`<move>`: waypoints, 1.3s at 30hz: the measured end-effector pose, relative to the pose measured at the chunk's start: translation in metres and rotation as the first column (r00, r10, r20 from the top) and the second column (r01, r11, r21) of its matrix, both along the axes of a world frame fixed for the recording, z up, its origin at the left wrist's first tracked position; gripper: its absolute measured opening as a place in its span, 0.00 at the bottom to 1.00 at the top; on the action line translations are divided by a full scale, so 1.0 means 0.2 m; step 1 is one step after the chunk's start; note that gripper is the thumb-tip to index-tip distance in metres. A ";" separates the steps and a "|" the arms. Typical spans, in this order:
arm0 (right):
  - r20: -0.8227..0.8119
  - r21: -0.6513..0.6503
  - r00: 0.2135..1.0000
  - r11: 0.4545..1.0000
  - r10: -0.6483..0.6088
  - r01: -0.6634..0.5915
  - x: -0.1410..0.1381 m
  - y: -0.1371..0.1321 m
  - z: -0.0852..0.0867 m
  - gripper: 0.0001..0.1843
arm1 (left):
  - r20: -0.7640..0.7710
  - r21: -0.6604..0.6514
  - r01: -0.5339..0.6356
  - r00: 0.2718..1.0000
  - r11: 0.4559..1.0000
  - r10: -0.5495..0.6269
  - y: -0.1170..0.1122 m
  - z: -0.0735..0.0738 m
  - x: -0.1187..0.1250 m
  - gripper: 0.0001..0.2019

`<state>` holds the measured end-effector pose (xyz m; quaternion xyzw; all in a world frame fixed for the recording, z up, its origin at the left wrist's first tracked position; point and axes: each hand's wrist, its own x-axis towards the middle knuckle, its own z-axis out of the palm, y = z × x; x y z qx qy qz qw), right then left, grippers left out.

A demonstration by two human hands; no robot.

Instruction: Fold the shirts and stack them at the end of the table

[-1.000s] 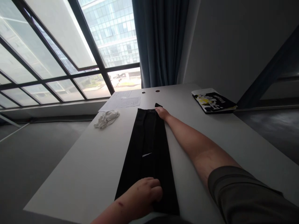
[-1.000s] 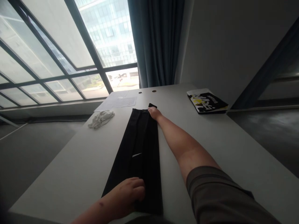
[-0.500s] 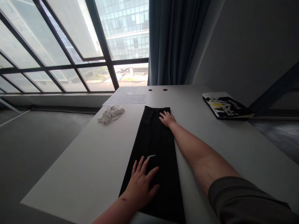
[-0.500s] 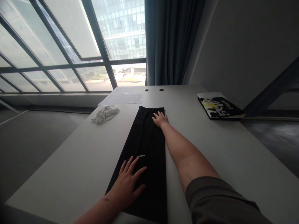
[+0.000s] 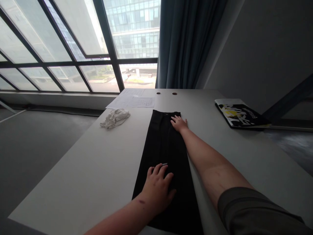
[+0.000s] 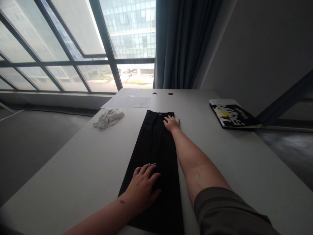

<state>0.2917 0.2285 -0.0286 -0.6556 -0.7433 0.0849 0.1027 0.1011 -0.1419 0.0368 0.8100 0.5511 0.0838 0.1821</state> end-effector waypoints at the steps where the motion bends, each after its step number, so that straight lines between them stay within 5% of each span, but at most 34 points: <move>1: 0.009 -0.014 1.000 1.000 0.000 0.000 0.00 0.00 0.00 0.31 | 0.004 0.003 0.017 1.000 1.000 -0.017 0.03 0.00 0.01 0.26; 7: 0.071 -0.102 0.992 0.990 0.106 -0.098 0.07 0.08 0.01 0.35 | 0.072 0.082 0.047 0.996 0.996 -0.053 0.09 -0.11 -0.01 0.27; 17: 0.060 -0.088 0.998 0.996 -0.008 0.013 0.09 0.27 -0.02 0.36 | 0.066 0.091 0.053 0.996 0.994 -0.059 0.11 -0.14 0.02 0.34; 24: -0.176 0.162 0.981 0.981 -0.076 0.105 0.13 0.22 0.00 0.33 | 0.016 0.081 0.081 0.996 0.993 -0.082 0.16 -0.15 0.00 0.35; 28: -0.324 0.283 0.946 0.953 -0.010 0.107 0.20 -0.02 0.01 0.33 | 0.019 0.096 0.097 0.995 0.991 -0.099 0.17 -0.16 0.00 0.35; 35: -0.385 0.349 0.896 0.933 0.223 -0.083 0.28 -0.77 -0.03 0.28 | -0.019 0.143 0.086 0.996 0.986 -0.084 0.32 -0.21 0.07 0.33; 39: -0.377 0.372 0.885 0.919 0.275 -0.127 0.30 -1.15 0.01 0.28 | -0.036 0.157 0.035 0.999 0.987 -0.029 0.41 -0.18 0.13 0.31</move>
